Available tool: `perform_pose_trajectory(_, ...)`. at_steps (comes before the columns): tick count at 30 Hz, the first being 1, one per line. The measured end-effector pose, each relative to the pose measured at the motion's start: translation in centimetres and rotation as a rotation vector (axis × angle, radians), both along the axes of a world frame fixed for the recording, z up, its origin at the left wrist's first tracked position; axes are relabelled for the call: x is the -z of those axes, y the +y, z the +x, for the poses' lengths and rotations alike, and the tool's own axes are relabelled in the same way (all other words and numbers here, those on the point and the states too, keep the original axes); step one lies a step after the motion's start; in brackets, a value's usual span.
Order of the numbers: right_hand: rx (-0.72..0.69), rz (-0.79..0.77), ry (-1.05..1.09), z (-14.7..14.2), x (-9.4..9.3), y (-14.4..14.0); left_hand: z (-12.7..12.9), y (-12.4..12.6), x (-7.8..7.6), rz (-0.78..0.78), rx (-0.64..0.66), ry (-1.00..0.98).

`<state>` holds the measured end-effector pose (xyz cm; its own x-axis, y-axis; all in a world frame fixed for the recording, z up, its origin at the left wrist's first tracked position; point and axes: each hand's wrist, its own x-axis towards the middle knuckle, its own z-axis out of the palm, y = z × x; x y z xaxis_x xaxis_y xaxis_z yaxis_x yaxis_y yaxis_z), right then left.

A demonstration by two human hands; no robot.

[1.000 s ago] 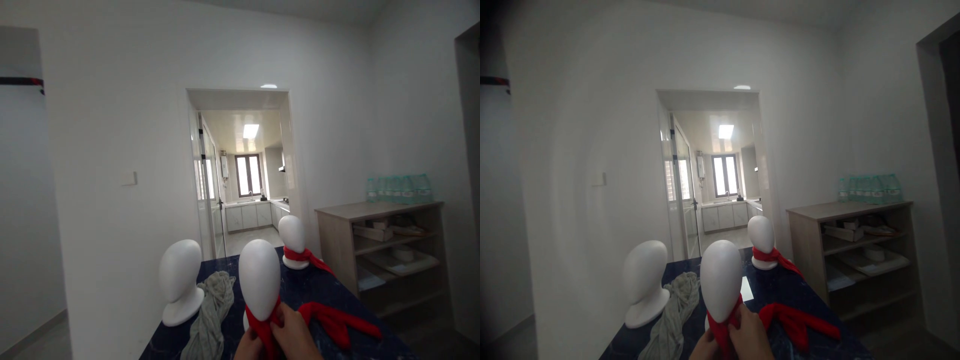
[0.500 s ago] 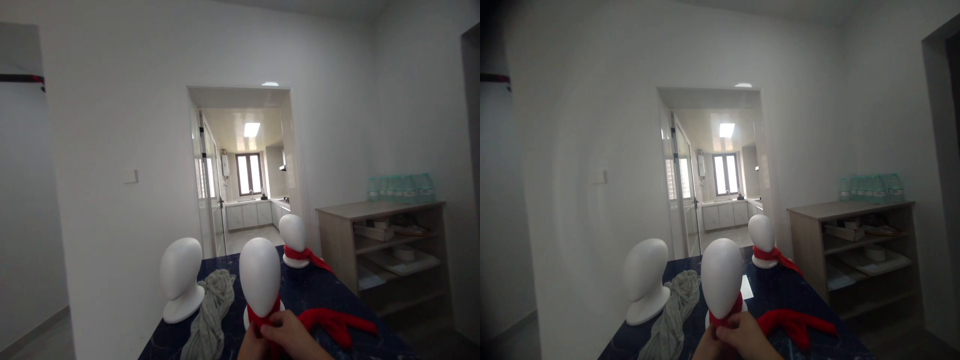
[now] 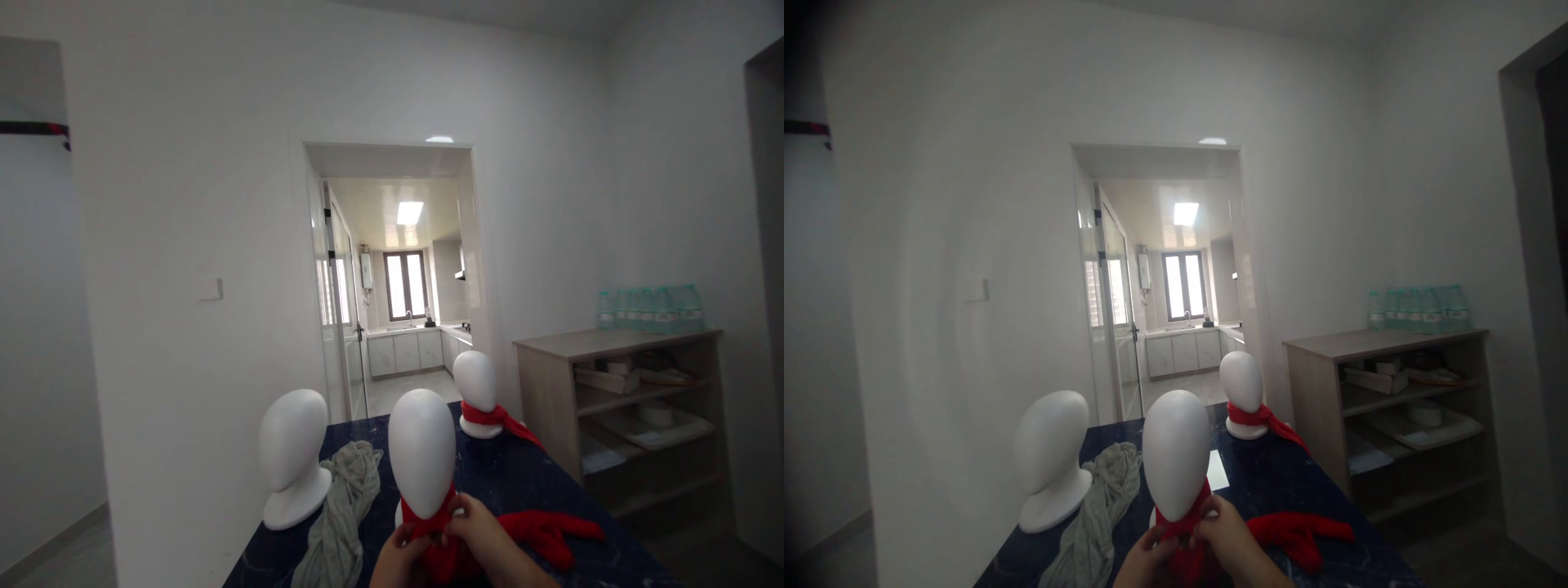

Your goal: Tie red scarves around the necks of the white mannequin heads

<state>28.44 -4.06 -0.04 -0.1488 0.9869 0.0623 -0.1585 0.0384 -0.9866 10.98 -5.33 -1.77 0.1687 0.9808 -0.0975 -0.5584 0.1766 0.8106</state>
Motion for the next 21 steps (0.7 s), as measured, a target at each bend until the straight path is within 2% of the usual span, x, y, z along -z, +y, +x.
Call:
perform_pose_trajectory(4,-0.040,-0.099,0.229,0.5,-0.8,-0.7,-0.8,-0.3,-0.9,-0.179,0.067,-0.129)
perform_pose_trajectory(7,-0.054,-0.081,0.106,0.8,-1.1,-0.8,-1.1,-1.0,-2.1,-0.222,0.112,-0.183)
perform_pose_trajectory(10,-0.019,0.092,-0.072,1.1,-1.2,-0.8,-1.6,-1.5,-3.3,-0.214,0.147,-0.181)
perform_pose_trajectory(13,-0.022,0.297,-0.237,1.5,-1.9,-1.6,-2.9,-1.7,-4.5,-0.284,0.229,-0.230)
perform_pose_trajectory(17,-0.062,0.387,-0.336,1.7,-3.6,-3.1,-5.3,-1.9,-6.0,-0.436,0.308,-0.389)
perform_pose_trajectory(21,-0.058,0.368,-0.308,1.4,-4.3,-3.6,-7.8,-3.1,-7.1,-0.418,0.240,-0.179)
